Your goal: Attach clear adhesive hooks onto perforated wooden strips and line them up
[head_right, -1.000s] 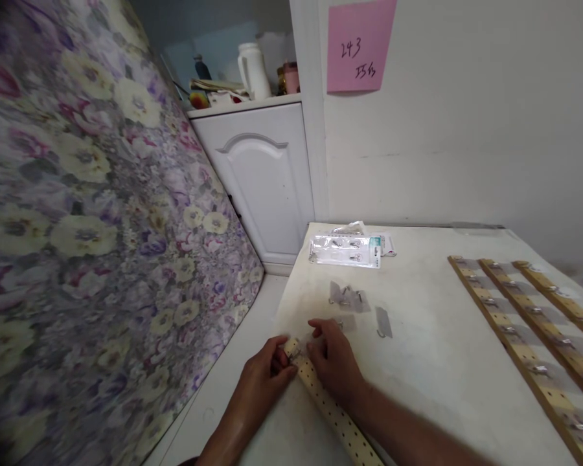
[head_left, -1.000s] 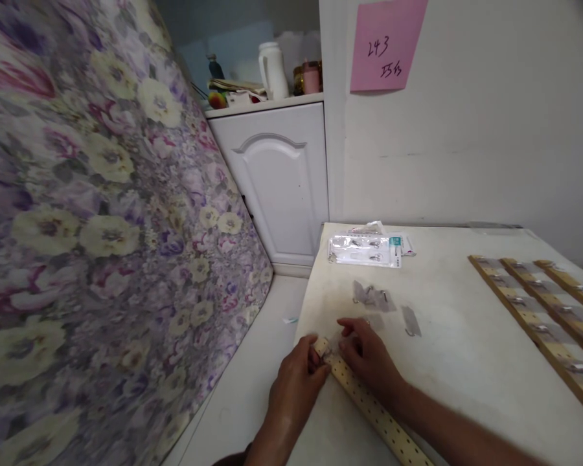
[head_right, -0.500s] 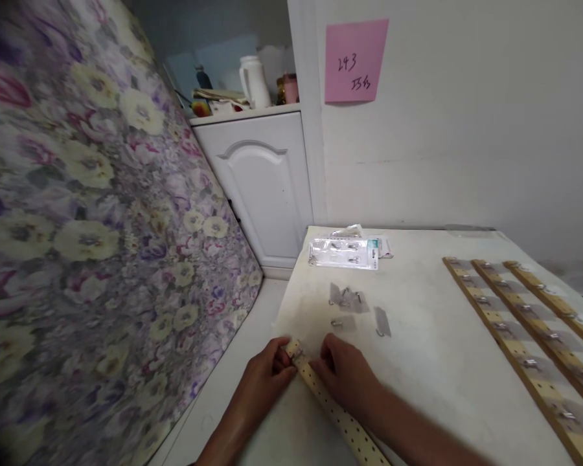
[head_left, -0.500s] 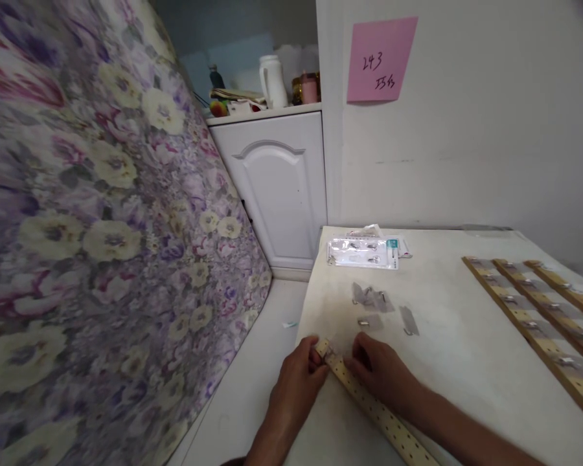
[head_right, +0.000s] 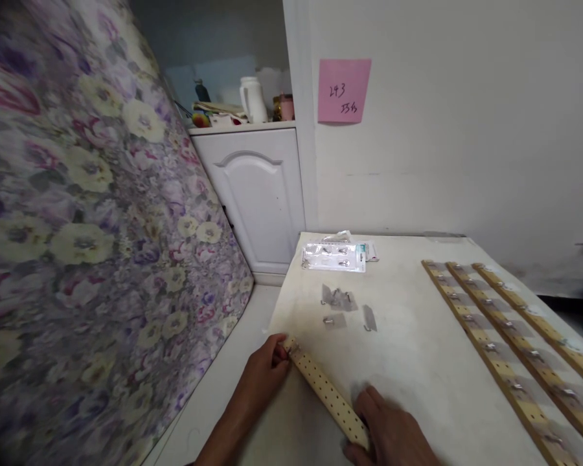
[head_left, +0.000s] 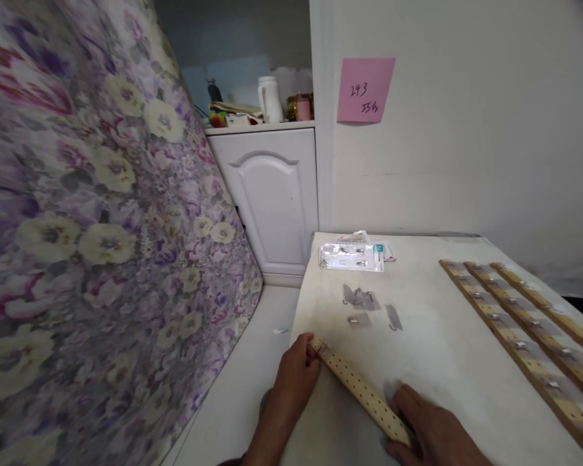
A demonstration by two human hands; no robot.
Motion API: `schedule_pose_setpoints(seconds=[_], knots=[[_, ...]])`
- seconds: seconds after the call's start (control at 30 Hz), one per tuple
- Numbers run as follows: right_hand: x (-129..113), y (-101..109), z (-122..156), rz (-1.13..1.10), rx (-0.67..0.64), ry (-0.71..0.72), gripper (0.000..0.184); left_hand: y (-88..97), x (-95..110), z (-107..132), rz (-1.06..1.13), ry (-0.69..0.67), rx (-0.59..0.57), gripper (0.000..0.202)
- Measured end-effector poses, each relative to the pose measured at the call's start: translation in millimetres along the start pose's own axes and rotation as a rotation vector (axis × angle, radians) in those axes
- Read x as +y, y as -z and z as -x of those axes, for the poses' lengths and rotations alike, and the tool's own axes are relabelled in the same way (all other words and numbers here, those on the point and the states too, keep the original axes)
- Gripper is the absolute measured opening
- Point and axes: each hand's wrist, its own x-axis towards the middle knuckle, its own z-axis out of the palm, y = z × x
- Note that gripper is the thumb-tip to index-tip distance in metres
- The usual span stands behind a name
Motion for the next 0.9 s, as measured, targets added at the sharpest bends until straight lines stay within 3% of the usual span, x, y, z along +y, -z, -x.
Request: schedule_pose_setpoints(seconds=[0.3,0.57,0.63,0.77,0.9], knots=[[-4.6,-5.4,-8.4,0.042,0.067,0.009,0.011,-7.3,10.8,-14.2,-0.059,-0.047,0.026,0.038],[-0.1,3.3,-9.4,-0.081,0.087,0.005,0.016,-11.4,12.3,-18.7,-0.084,-0.042,0.033,0.038],[6.0,9.6,-21.6,-0.132,0.126,0.043,0.017,-10.7,13.0,-17.5,-0.082,-0.042,0.032,0.039],[23.2,17.1,-69.8,-0.148,0.330,0.101,0.024,-6.8,14.6,-14.6,-0.068,-0.035,0.023,0.040],[32.8,12.9,-114.5,-0.040,0.429,0.139,0.034,0.7,17.7,-13.3,-0.057,-0.008,0.048,0.037]])
